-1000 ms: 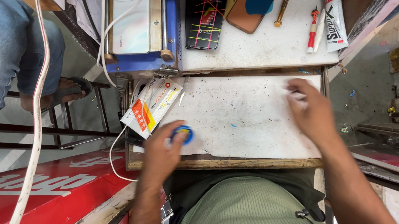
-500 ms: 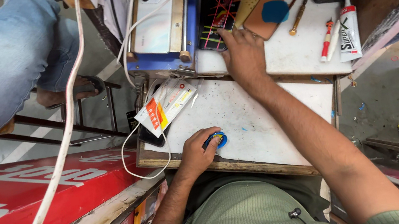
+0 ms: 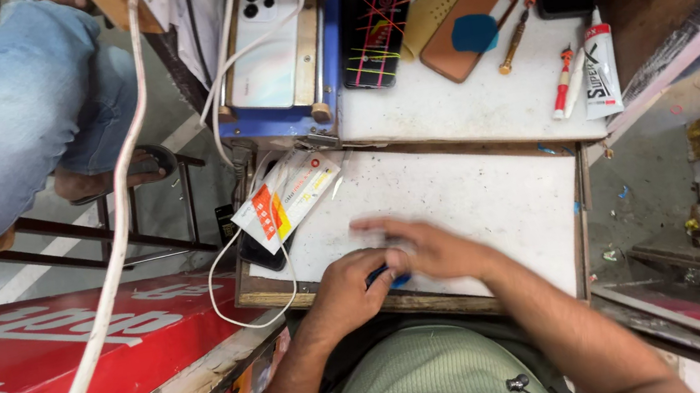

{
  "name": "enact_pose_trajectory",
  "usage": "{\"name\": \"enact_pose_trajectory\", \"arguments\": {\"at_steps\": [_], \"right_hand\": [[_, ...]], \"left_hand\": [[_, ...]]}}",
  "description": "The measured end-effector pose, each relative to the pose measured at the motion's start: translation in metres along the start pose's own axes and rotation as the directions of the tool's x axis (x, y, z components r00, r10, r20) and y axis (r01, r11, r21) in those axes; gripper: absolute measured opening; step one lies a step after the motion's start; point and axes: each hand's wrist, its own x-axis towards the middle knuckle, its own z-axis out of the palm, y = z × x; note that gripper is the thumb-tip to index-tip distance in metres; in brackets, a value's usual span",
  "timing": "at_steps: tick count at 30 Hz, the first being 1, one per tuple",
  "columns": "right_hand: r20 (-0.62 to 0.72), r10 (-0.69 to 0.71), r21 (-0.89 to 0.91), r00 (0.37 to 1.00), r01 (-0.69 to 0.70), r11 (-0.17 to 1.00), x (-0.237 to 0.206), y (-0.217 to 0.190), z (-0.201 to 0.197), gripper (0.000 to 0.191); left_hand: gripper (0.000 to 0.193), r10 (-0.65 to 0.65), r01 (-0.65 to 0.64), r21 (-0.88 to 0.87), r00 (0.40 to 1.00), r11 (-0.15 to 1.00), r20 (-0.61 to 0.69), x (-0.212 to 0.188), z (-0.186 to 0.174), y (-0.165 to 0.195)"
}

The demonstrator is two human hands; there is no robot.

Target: The person applies strips of blue tape in a crisscross pattern over a phone, then sets that phone aside and works on a second phone with a cracked screen, holding it while another person wipes the screen with a blue cloth and points at the glass. The person then handles the tape roll and moves phones on the bench.

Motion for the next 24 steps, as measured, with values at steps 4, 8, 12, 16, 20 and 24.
{"name": "enact_pose_trajectory", "arguments": {"at_steps": [4,8,12,16,20,24], "right_hand": [[0.174,0.091,0.554,0.980,-0.174,0.814,-0.058,0.028,0.018,0.063],[-0.091,0.215,0.483,0.972,-0.146,0.863,-0.113,0.053,-0.014,0.044],[-0.484,0.237,0.521,0.842,0.060,0.851,-0.154,0.048,-0.048,0.039],[-0.655,0.313,0.373,0.688,-0.067,0.926,-0.142,0.024,-0.043,0.027],[-0.335,0.202,0.385,0.920,-0.062,0.921,-0.107,0.002,-0.002,0.062],[-0.251,0.218,0.238,0.943,-0.158,0.958,-0.096,0.010,0.024,0.034]], "left_hand": [[0.021,-0.074,0.074,-0.017,0.996,0.997,0.041,0.004,-0.025,0.029],[0.024,-0.061,0.044,-0.128,0.989,0.991,-0.138,0.012,-0.047,0.042],[0.025,-0.052,0.036,-0.125,0.990,0.992,-0.131,0.014,-0.050,0.045],[0.023,0.081,-0.080,0.066,0.997,0.995,-0.014,0.016,-0.033,0.053],[0.024,0.214,-0.233,0.129,0.966,0.964,0.145,0.019,-0.004,0.066],[0.023,0.239,-0.245,0.177,0.969,0.953,0.057,0.019,0.003,0.069]]}}
